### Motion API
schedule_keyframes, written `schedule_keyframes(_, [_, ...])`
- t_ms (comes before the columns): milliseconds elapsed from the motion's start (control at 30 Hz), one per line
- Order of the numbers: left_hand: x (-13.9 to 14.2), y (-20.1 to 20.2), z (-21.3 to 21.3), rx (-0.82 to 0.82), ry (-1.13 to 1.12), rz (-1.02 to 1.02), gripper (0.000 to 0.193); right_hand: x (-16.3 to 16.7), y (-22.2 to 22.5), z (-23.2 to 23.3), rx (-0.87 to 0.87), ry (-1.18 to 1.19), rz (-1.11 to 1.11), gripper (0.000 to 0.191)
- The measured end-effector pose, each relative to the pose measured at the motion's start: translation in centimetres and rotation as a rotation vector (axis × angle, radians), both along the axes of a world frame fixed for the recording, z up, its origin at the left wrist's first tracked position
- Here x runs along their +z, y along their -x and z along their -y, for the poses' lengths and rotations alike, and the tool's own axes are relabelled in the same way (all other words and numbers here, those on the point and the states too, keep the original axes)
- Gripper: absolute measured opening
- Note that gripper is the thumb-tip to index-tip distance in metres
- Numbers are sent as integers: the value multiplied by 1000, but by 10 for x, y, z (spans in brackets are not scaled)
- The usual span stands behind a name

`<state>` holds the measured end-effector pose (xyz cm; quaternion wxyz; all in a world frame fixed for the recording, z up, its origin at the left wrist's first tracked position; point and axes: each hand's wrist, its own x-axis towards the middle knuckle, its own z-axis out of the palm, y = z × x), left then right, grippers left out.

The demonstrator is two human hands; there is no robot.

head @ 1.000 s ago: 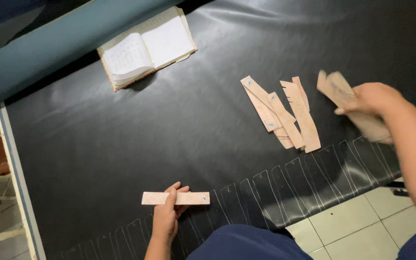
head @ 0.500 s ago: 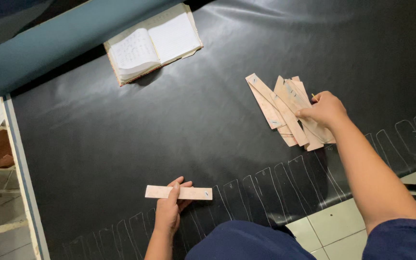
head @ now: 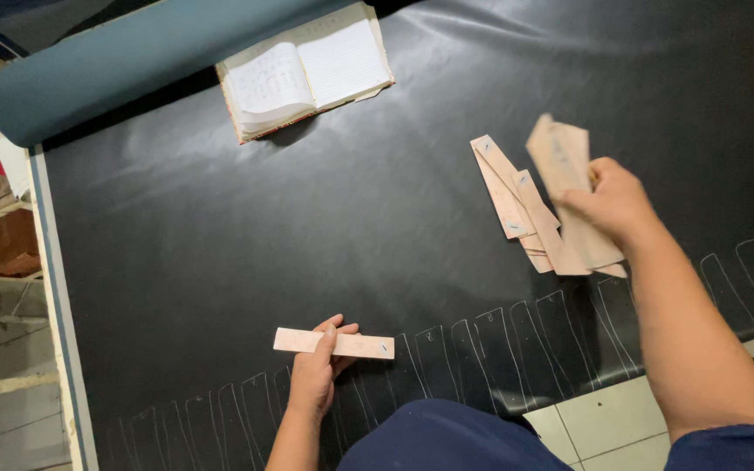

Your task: The person selects a wooden straightedge from a pile of pattern pieces, aligns it on dark leather sheeting spread over a cutting table, and traces a line along its edge with a marking pen, repeating this to draw a row of parallel strap outlines. They then pull a section of the leather material over and continue tracing another outline on it.

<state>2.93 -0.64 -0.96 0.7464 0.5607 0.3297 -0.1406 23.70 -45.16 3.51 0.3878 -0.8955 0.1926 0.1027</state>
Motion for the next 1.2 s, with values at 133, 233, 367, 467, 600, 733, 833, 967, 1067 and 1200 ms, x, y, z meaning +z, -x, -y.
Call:
schedule_keyframes(133, [1, 0, 1, 11, 10, 2, 48, -9, 4, -31, 281, 215, 107, 66])
schedule_keyframes(233, [0, 1, 1, 18, 3, 11, 48, -18, 8, -49, 229, 317, 57, 93])
schedule_keyframes(367, [-1, 0, 1, 15, 10, -5, 48, -23, 5, -59, 223, 267, -93, 91])
schedule_keyframes(467, [0, 0, 1, 14, 24, -2, 48, -25, 4, -65, 266, 321, -107, 85])
schedule_keyframes(600, [0, 0, 2, 13, 24, -2, 47, -21, 4, -77, 344, 425, -90, 73])
schedule_keyframes(733, [-3, 1, 2, 32, 31, -3, 47, -8, 7, -86, 432, 494, -97, 63])
schedule_keyframes(833, [-4, 3, 2, 37, 41, 10, 47, -1, 16, -95, 403, 542, 42, 53])
schedule_keyframes(967, [-6, 4, 1, 28, 29, -18, 46, -3, 20, -105, 492, 555, 76, 48])
schedule_keyframes(1067, [-8, 4, 1, 34, 38, 3, 46, -6, 6, -104, 428, 361, -75, 49])
schedule_keyframes(1200, [-11, 4, 1, 22, 40, -7, 46, -8, -30, -104, 180, -107, -92, 61])
